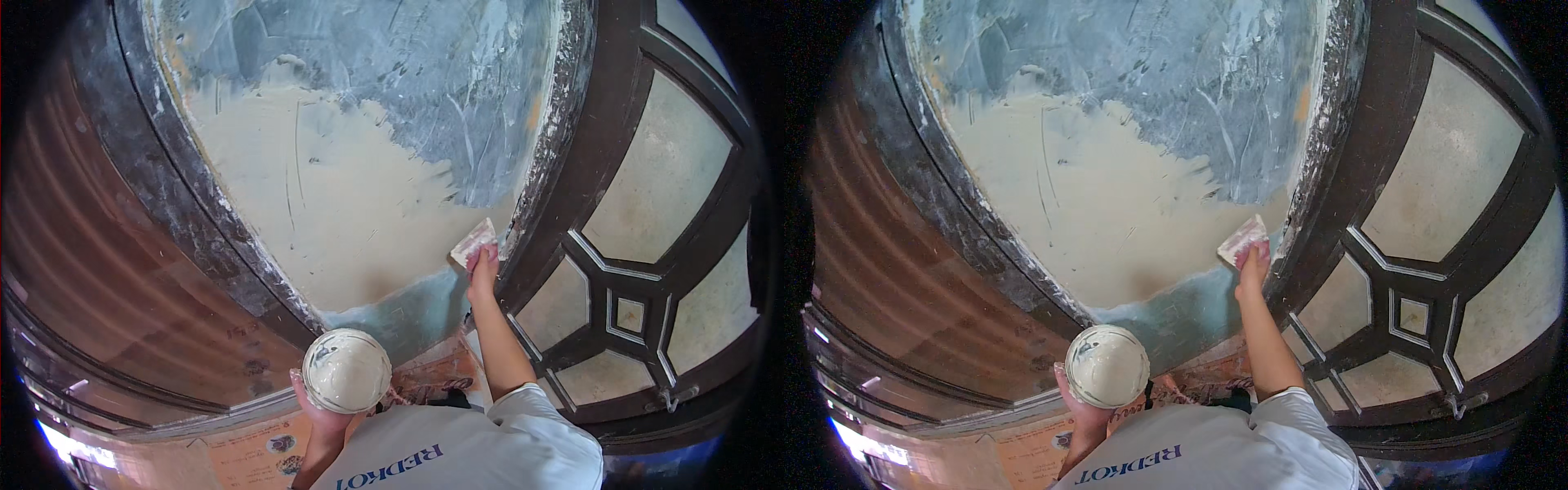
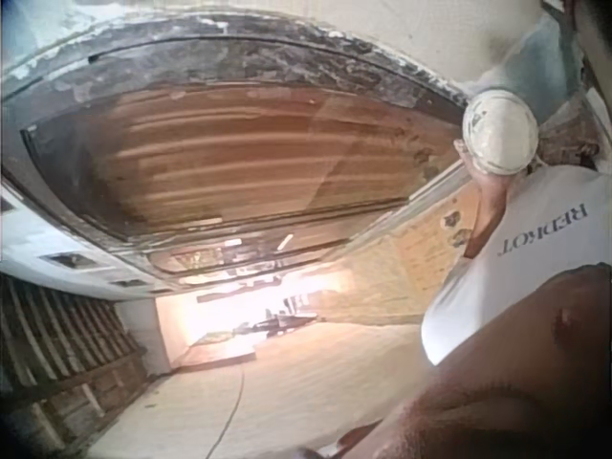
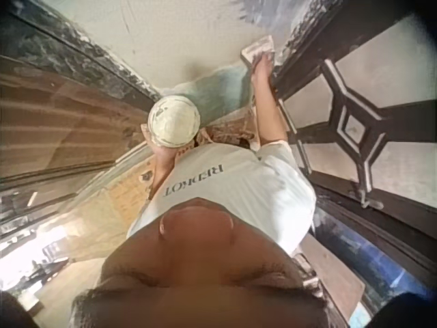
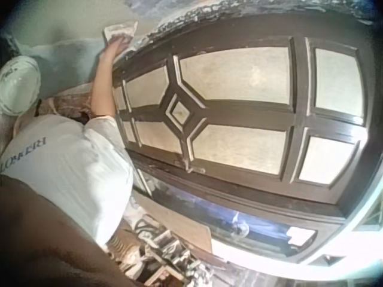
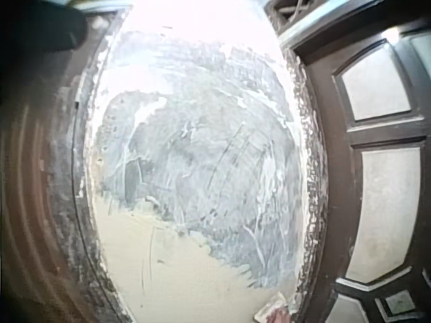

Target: The person applies and smooths wall putty onto a wall surface using a putty knife.

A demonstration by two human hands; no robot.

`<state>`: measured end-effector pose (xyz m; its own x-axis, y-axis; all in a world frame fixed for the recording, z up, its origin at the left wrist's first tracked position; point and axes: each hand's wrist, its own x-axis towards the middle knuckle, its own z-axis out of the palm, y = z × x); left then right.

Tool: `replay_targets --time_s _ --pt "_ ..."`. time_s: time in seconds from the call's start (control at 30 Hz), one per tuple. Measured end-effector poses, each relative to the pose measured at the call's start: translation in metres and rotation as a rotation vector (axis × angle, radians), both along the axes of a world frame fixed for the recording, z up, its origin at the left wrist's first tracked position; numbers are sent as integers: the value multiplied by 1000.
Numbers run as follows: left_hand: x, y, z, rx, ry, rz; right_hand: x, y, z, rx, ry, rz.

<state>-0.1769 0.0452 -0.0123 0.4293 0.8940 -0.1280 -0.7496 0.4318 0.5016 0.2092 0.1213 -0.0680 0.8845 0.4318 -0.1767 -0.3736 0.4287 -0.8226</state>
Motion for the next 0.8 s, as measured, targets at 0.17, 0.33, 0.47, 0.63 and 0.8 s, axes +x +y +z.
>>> replay_targets --time_s 0.17,0.33,0.47,0.63,0.8 --pt "6 5 -4 -12 -1 -15 -35 10 48 -229 -1095 -61" --pt "20 2 2 -16 -139 -93 43 24 -27 -112 -513 -125" --pt "37 -8 2 19 -89 -7 64 -2 -36 -315 279 -48" --pt "65 -15 11 -3 -55 14 80 -3 -4 -21 55 73" --pt "94 -22 20 96 -23 21 103 7 -28 -101 105 79"
